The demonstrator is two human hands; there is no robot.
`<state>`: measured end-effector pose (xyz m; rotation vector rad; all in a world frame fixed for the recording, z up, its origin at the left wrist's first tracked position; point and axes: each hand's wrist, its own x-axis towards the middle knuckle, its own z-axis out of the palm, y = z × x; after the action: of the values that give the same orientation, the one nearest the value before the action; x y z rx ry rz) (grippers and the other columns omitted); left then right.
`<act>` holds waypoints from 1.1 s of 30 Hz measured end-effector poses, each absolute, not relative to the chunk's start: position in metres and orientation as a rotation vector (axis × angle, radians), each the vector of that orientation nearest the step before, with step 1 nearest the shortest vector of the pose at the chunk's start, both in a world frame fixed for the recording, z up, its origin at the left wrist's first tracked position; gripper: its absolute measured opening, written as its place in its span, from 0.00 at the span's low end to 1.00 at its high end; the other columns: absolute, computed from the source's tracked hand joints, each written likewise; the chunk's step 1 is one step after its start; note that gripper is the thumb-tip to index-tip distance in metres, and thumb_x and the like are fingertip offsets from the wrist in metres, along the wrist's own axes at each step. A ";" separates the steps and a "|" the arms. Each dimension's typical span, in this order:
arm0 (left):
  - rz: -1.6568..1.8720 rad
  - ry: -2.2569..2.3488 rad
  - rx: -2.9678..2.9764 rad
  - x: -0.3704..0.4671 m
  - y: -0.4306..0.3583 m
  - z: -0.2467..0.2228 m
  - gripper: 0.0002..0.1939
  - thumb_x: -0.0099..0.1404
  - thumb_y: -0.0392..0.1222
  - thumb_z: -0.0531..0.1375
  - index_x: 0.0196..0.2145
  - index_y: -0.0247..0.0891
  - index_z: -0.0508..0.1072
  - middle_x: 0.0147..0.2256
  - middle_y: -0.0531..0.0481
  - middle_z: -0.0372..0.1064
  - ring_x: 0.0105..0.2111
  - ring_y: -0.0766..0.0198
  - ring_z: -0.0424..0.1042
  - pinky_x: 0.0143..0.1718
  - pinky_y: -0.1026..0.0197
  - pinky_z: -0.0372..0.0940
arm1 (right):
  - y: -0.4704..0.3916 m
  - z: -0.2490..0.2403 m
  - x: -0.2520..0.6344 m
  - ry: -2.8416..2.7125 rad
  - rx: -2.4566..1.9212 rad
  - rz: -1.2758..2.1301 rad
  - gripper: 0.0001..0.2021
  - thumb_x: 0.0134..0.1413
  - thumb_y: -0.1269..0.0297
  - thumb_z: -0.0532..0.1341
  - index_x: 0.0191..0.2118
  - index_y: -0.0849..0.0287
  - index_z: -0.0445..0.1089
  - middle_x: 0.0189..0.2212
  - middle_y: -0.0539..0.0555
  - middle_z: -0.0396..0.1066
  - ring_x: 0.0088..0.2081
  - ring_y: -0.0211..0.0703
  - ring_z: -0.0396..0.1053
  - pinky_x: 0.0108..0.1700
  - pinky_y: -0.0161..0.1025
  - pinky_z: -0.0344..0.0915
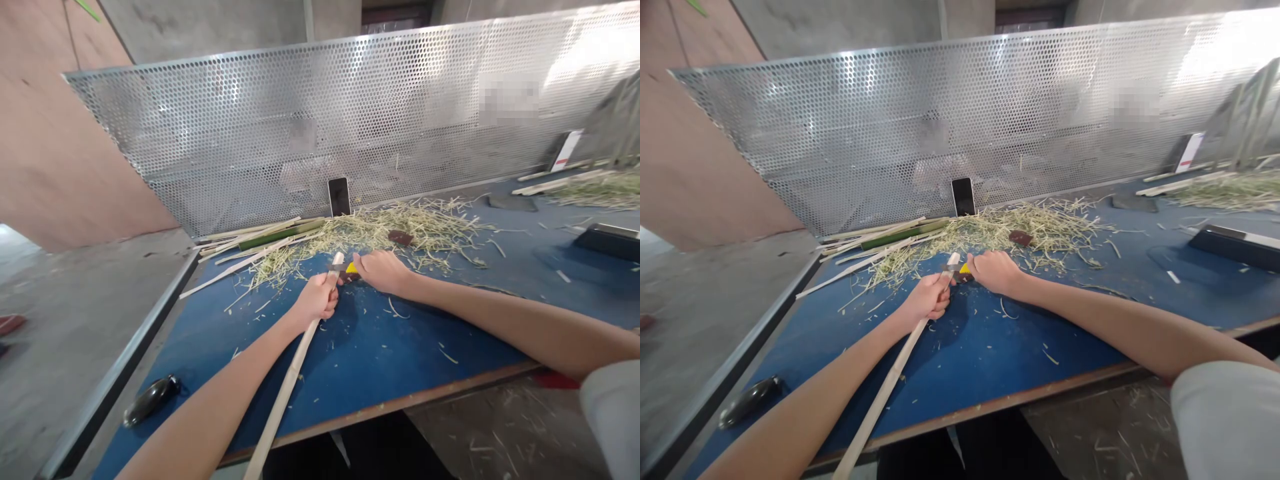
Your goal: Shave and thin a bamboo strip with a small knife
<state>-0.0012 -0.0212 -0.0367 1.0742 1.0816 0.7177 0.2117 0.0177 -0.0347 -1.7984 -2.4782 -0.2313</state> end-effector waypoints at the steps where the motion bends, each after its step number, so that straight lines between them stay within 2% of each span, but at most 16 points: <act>1: 0.715 1.093 1.078 0.000 -0.023 -0.036 0.14 0.84 0.52 0.56 0.42 0.42 0.66 0.23 0.64 0.55 0.14 0.75 0.46 0.15 0.71 0.44 | 0.017 -0.033 0.212 -2.466 -1.821 -0.225 0.33 0.84 0.57 0.42 0.46 0.61 0.85 0.39 0.68 0.85 0.42 0.57 0.83 0.41 0.45 0.67; 5: 0.705 1.090 1.076 0.003 -0.029 -0.030 0.14 0.85 0.52 0.55 0.41 0.43 0.64 0.24 0.64 0.54 0.14 0.75 0.45 0.16 0.71 0.44 | 0.019 -0.029 0.211 -2.473 -1.835 -0.226 0.31 0.84 0.58 0.43 0.49 0.62 0.85 0.39 0.68 0.85 0.41 0.57 0.83 0.41 0.45 0.66; 9: 0.677 1.078 1.074 0.003 -0.032 -0.024 0.13 0.86 0.49 0.52 0.41 0.43 0.63 0.24 0.64 0.53 0.15 0.75 0.43 0.17 0.71 0.44 | 0.029 -0.031 0.217 -2.429 -1.820 -0.251 0.33 0.83 0.59 0.42 0.45 0.64 0.85 0.38 0.70 0.85 0.40 0.57 0.83 0.42 0.45 0.68; 11: 0.648 1.073 1.117 0.002 -0.039 -0.020 0.15 0.85 0.53 0.53 0.40 0.44 0.62 0.24 0.64 0.52 0.15 0.75 0.43 0.17 0.71 0.43 | 0.042 -0.033 0.231 -2.421 -1.832 -0.248 0.30 0.82 0.60 0.44 0.49 0.64 0.85 0.38 0.70 0.84 0.42 0.58 0.83 0.43 0.46 0.70; 12: 0.617 1.058 1.155 0.002 -0.046 -0.017 0.17 0.84 0.56 0.55 0.40 0.44 0.62 0.23 0.65 0.51 0.15 0.75 0.44 0.16 0.71 0.43 | 0.051 -0.033 0.243 -2.415 -1.852 -0.255 0.26 0.81 0.62 0.47 0.55 0.64 0.83 0.39 0.70 0.84 0.43 0.59 0.83 0.44 0.47 0.71; 14: 0.424 0.903 1.281 0.004 -0.061 -0.011 0.18 0.82 0.60 0.58 0.42 0.43 0.65 0.24 0.63 0.54 0.16 0.73 0.49 0.16 0.70 0.49 | 0.070 -0.032 0.271 -2.370 -2.011 -0.218 0.22 0.77 0.65 0.52 0.60 0.67 0.80 0.43 0.73 0.84 0.43 0.62 0.82 0.44 0.50 0.72; 17: 0.408 0.782 1.379 0.007 -0.079 0.000 0.19 0.82 0.61 0.57 0.43 0.43 0.66 0.25 0.62 0.56 0.17 0.73 0.51 0.17 0.68 0.54 | 0.092 -0.026 0.308 -2.080 -2.180 -0.104 0.29 0.81 0.60 0.43 0.54 0.67 0.81 0.45 0.75 0.83 0.46 0.64 0.82 0.48 0.52 0.73; 21: 0.514 0.894 1.294 0.008 -0.075 0.003 0.16 0.85 0.55 0.52 0.42 0.44 0.65 0.25 0.62 0.54 0.16 0.74 0.47 0.16 0.69 0.48 | 0.094 -0.017 0.309 -1.923 -2.061 -0.105 0.39 0.83 0.52 0.36 0.40 0.65 0.83 0.39 0.73 0.83 0.42 0.62 0.81 0.49 0.50 0.71; 29: 0.679 0.798 1.057 -0.001 -0.045 -0.023 0.13 0.82 0.51 0.58 0.42 0.40 0.70 0.21 0.62 0.54 0.15 0.73 0.44 0.15 0.69 0.49 | 0.078 -0.024 0.279 -1.995 -1.956 -0.104 0.39 0.83 0.50 0.37 0.36 0.63 0.81 0.32 0.70 0.80 0.36 0.59 0.78 0.44 0.48 0.68; 33: 0.971 0.756 0.866 -0.011 -0.026 -0.023 0.10 0.81 0.46 0.60 0.40 0.39 0.70 0.23 0.60 0.57 0.16 0.73 0.48 0.17 0.70 0.51 | 0.077 -0.028 0.282 -2.039 -1.939 -0.073 0.36 0.83 0.51 0.40 0.36 0.61 0.80 0.29 0.68 0.78 0.34 0.59 0.77 0.41 0.48 0.65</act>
<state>-0.0109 -0.0257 -0.0233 0.8660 0.7560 0.9711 0.2820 0.0771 -0.0282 -1.9388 -2.0386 -0.0729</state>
